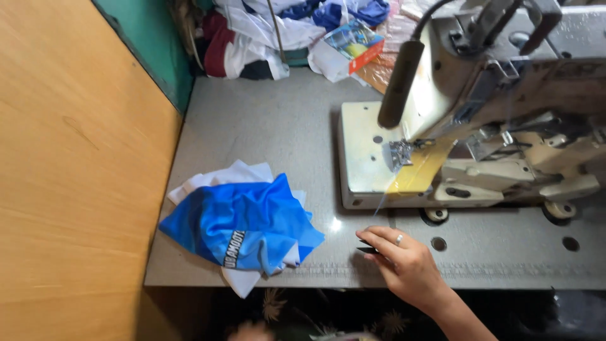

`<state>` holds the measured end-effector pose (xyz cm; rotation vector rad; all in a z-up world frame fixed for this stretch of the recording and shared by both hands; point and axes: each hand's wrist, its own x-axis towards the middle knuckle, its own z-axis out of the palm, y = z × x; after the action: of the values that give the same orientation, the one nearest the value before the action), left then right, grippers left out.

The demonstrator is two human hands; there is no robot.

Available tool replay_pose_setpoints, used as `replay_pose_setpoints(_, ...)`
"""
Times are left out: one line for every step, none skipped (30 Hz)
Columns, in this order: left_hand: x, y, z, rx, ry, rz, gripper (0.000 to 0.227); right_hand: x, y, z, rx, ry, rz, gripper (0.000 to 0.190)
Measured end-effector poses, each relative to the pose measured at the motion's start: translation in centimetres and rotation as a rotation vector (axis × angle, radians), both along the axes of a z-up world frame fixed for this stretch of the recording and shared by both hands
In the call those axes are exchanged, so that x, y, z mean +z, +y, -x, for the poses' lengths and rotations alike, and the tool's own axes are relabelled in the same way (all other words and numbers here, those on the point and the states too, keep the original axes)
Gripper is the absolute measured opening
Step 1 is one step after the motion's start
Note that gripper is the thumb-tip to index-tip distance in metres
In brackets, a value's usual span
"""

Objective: The person collects various thread spools and carefully threads them through the guides and needles of an industrial sewing machine.

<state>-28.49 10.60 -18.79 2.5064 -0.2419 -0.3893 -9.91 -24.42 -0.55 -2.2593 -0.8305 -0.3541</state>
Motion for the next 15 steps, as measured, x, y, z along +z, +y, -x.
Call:
replay_pose_setpoints(4.0,-1.9,-3.8,-0.034,-0.099,-0.084,0.011,-0.1,-0.2,0.0,0.042,0.002,-0.014,0.035)
replay_pose_setpoints(8.7,-4.2,-6.1,-0.067,-0.197,-0.168,0.011,-0.1,-0.3,0.1,0.084,0.004,-0.029,0.035)
replay_pose_setpoints(13.5,-6.1,-9.4,-0.062,-0.199,-0.174,0.011,0.1,-0.5,0.1,0.090,0.002,-0.034,0.035)
replay_pose_setpoints(18.7,-8.0,-11.6,-0.034,-0.346,0.088,0.008,0.3,-0.6,0.2,0.090,-0.024,-0.077,0.038)
replay_pose_setpoints(24.0,-10.2,-12.5,-0.009,-0.481,0.355,0.008,0.4,-0.9,0.7,0.087,-0.039,-0.119,0.040)
replay_pose_setpoints(23.3,-11.9,-14.7,-0.006,-0.473,0.352,0.008,-0.3,-1.1,0.7,0.088,-0.031,-0.122,0.040)
replay_pose_setpoints(22.5,-13.8,-17.1,-0.007,-0.435,0.438,0.015,-1.0,-1.4,0.7,0.079,-0.075,-0.128,0.038)
replay_pose_setpoints(21.7,-15.6,-19.5,-0.007,-0.396,0.524,0.026,-1.7,-1.7,0.7,0.070,-0.119,-0.135,0.035)
replay_pose_setpoints(21.7,-16.8,-20.0,-0.012,-0.399,0.531,0.026,-1.5,-2.0,1.1,0.066,-0.124,-0.129,0.035)
replay_pose_setpoints(21.8,-18.0,-20.6,0.058,-0.221,0.788,0.020,-1.4,-2.3,1.4,0.087,-0.109,-0.113,0.036)
replay_pose_setpoints(21.8,-19.3,-21.3,0.126,-0.029,1.041,0.024,-1.1,-2.8,1.6,0.105,-0.093,-0.094,0.036)
replay_pose_setpoints(21.5,-19.6,-21.4,0.118,-0.028,1.051,0.024,-0.9,-4.0,1.4,0.099,-0.097,-0.084,0.036)
replay_pose_setpoints(21.1,-19.6,-21.3,0.176,0.050,1.075,0.025,-0.9,-4.9,1.3,0.129,-0.025,-0.036,0.033)
replay_pose_setpoints(20.6,-19.7,-21.3,0.234,0.129,1.098,0.029,-0.8,-5.8,1.3,0.158,0.048,0.011,0.030)
replay_pose_setpoints(20.6,-19.5,-21.0,0.236,0.139,1.096,0.029,-2.5,-7.4,0.9,0.155,0.057,0.010,0.030)
